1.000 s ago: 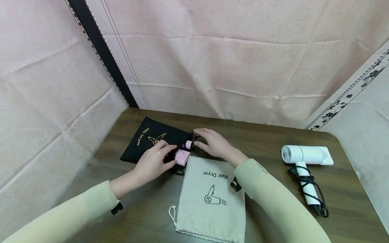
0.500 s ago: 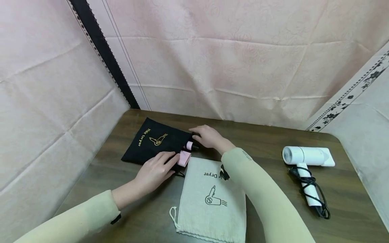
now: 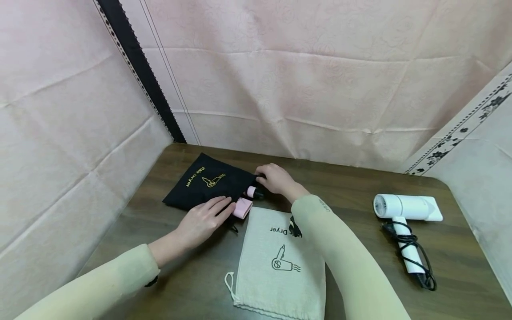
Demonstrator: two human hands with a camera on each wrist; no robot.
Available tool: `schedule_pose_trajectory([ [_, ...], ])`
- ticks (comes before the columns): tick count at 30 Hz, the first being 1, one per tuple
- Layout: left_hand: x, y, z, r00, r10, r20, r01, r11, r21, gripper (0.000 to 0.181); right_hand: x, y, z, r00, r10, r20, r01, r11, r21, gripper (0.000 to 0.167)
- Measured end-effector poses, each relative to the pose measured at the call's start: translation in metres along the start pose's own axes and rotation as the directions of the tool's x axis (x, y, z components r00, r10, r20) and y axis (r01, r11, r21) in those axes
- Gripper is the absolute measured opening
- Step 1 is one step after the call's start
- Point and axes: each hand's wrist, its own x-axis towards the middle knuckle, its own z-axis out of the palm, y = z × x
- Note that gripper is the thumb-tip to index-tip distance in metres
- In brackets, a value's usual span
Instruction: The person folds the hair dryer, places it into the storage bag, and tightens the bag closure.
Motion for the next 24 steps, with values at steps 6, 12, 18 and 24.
schedule_pose_trajectory([
  [6,-0.001,-0.013,-0.004,1.000,0.003,-0.031,-0.006,0.996,-0.085,0.031,-0.008,0.004,-0.004,0.998,0.053,-0.026,-0.049,0.991,0.121,0.019],
  [12,0.004,-0.031,-0.008,0.999,-0.028,-0.024,0.025,0.990,-0.136,0.031,-0.013,0.006,-0.013,0.993,0.108,-0.048,-0.095,0.973,0.209,0.020],
  [18,0.014,-0.055,-0.015,0.989,-0.123,-0.087,0.102,0.972,-0.209,0.034,-0.023,0.004,-0.032,0.987,0.137,-0.079,-0.106,0.943,0.315,0.015],
  [24,0.027,-0.081,-0.023,0.965,-0.252,-0.076,0.214,0.918,-0.333,0.036,-0.030,-0.002,-0.059,0.982,0.149,-0.115,-0.098,0.927,0.361,0.015],
])
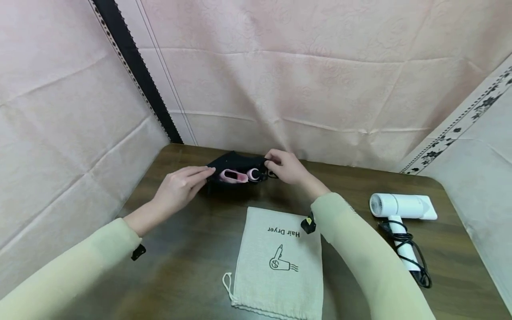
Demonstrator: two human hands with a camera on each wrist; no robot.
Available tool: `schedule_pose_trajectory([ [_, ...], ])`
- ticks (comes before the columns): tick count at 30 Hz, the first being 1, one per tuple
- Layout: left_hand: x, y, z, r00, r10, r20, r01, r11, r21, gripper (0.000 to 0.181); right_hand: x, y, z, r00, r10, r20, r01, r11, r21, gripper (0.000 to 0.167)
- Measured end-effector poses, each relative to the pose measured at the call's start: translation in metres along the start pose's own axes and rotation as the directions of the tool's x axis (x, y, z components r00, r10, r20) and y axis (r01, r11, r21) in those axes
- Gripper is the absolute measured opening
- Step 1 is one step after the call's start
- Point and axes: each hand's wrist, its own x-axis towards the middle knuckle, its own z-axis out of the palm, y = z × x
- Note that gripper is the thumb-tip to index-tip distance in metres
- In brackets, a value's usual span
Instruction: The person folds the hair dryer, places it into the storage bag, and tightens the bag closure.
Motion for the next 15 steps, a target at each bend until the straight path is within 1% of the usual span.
schedule_pose_trajectory([
  [2,0.006,-0.005,-0.003,0.999,-0.048,0.014,0.049,0.998,-0.040,0.035,-0.001,-0.005,-0.007,1.000,-0.005,-0.014,0.005,1.000,0.008,0.015],
  [4,0.013,-0.010,-0.006,0.994,-0.103,0.040,0.106,0.991,-0.085,0.034,-0.002,-0.010,-0.014,1.000,-0.010,-0.029,0.010,1.000,0.024,0.016],
  [6,0.020,-0.015,-0.008,0.986,-0.156,0.066,0.164,0.978,-0.131,0.033,-0.004,-0.013,-0.020,0.999,-0.011,-0.041,0.013,1.000,0.029,0.016],
  [8,0.026,-0.018,-0.009,0.976,-0.196,0.093,0.210,0.962,-0.174,0.032,-0.007,-0.014,-0.026,0.999,-0.007,-0.048,0.008,1.000,0.028,0.017],
  [10,0.032,-0.022,-0.011,0.968,-0.220,0.118,0.241,0.948,-0.209,0.032,-0.010,-0.016,-0.029,0.999,-0.009,-0.051,0.010,1.000,0.021,0.017],
  [12,0.037,-0.026,-0.011,0.964,-0.229,0.134,0.255,0.938,-0.236,0.032,-0.014,-0.017,-0.032,0.999,-0.010,-0.050,0.010,1.000,0.017,0.018],
  [15,0.044,-0.034,-0.013,0.961,-0.238,0.143,0.270,0.924,-0.270,0.033,-0.020,-0.021,-0.036,0.998,-0.016,-0.064,0.019,0.999,0.044,0.018],
])
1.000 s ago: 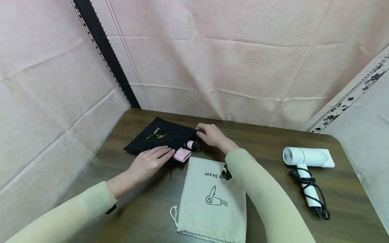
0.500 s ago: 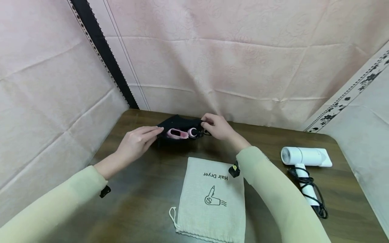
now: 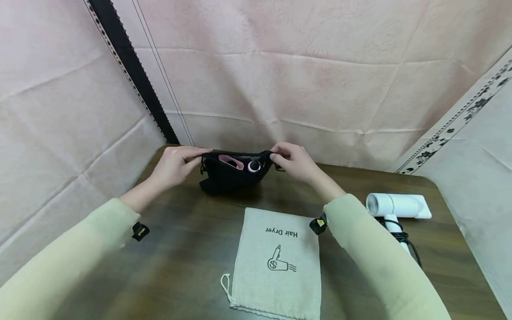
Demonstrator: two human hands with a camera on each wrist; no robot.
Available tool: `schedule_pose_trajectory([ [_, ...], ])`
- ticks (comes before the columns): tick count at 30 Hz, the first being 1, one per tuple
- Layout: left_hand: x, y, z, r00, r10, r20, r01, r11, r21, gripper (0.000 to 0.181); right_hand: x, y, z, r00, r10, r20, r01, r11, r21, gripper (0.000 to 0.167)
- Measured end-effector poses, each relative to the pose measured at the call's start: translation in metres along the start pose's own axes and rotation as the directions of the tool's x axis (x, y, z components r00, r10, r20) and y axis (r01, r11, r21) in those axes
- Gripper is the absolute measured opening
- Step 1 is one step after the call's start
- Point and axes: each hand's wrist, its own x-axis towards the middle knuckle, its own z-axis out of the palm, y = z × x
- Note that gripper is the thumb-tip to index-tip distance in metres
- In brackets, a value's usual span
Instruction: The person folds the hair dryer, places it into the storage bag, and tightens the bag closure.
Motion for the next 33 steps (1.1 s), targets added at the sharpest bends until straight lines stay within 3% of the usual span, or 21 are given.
schedule_pose_trajectory([
  [4,0.005,-0.006,-0.006,0.999,-0.036,0.014,0.036,0.998,-0.043,0.032,-0.006,-0.005,0.002,1.000,-0.019,-0.006,0.019,0.998,0.057,0.017],
  [9,0.000,-0.008,-0.012,0.991,-0.092,0.092,0.098,0.993,-0.064,0.033,-0.016,-0.010,0.007,0.999,-0.015,0.050,0.009,0.994,0.111,0.015],
  [16,-0.009,-0.005,-0.017,0.989,-0.083,0.124,0.092,0.993,-0.074,0.032,-0.023,-0.018,0.006,0.998,0.000,0.067,-0.011,0.986,0.165,0.011],
  [23,-0.014,-0.010,-0.015,0.983,-0.120,0.135,0.135,0.985,-0.104,0.031,-0.024,-0.018,0.008,0.996,-0.038,0.083,0.017,0.971,0.237,0.011],
  [28,-0.018,-0.010,-0.009,0.987,-0.094,0.134,0.112,0.984,-0.137,0.033,-0.030,-0.014,0.009,0.996,-0.015,0.093,-0.007,0.974,0.225,0.010],
  [33,-0.026,-0.005,0.000,0.987,-0.030,0.158,0.056,0.985,-0.164,0.033,-0.039,-0.011,0.013,0.988,-0.003,0.157,-0.028,0.980,0.195,0.008],
])
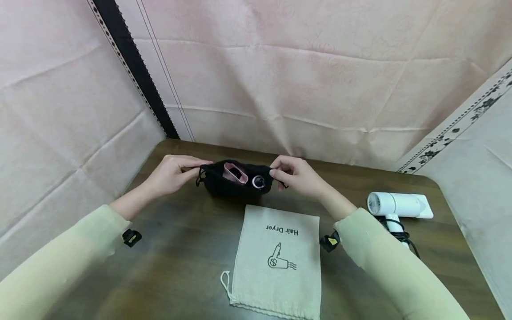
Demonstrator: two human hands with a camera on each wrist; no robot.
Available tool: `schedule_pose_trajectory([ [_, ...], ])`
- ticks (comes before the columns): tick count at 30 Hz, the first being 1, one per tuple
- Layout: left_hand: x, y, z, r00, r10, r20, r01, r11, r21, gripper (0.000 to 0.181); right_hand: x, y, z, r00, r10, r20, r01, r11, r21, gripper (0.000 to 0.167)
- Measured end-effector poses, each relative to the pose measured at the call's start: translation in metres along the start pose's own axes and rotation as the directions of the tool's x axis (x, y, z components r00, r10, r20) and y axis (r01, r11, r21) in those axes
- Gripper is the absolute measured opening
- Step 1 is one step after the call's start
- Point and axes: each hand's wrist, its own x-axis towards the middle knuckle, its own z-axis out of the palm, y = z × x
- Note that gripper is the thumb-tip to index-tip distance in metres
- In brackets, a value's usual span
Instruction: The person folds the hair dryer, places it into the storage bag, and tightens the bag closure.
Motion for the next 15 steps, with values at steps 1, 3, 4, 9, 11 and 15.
schedule_pose_trajectory([
  [1,-0.002,0.001,0.002,1.000,0.006,0.012,-0.005,1.000,-0.005,0.033,-0.001,0.000,0.002,1.000,-0.002,0.013,0.002,1.000,0.003,0.008],
  [3,-0.004,0.002,0.004,1.000,0.005,0.028,-0.005,1.000,-0.012,0.033,-0.004,0.001,0.007,0.999,-0.011,0.038,0.011,1.000,0.011,0.007],
  [4,-0.005,0.001,0.004,1.000,0.001,0.031,-0.001,1.000,-0.013,0.033,-0.005,0.001,0.010,0.998,-0.019,0.053,0.018,1.000,0.020,0.007],
  [9,-0.001,0.000,-0.006,0.999,-0.019,0.025,0.019,1.000,-0.008,0.033,-0.006,-0.002,0.034,0.990,-0.056,0.127,0.048,0.997,0.067,0.006],
  [11,0.003,0.001,-0.010,1.000,-0.013,0.025,0.012,1.000,0.003,0.033,-0.005,-0.002,0.046,0.986,-0.071,0.151,0.059,0.995,0.080,0.006],
  [15,0.010,0.001,-0.016,1.000,0.010,0.028,-0.011,1.000,0.029,0.032,0.001,0.006,0.064,0.983,-0.079,0.168,0.064,0.993,0.095,0.006],
])
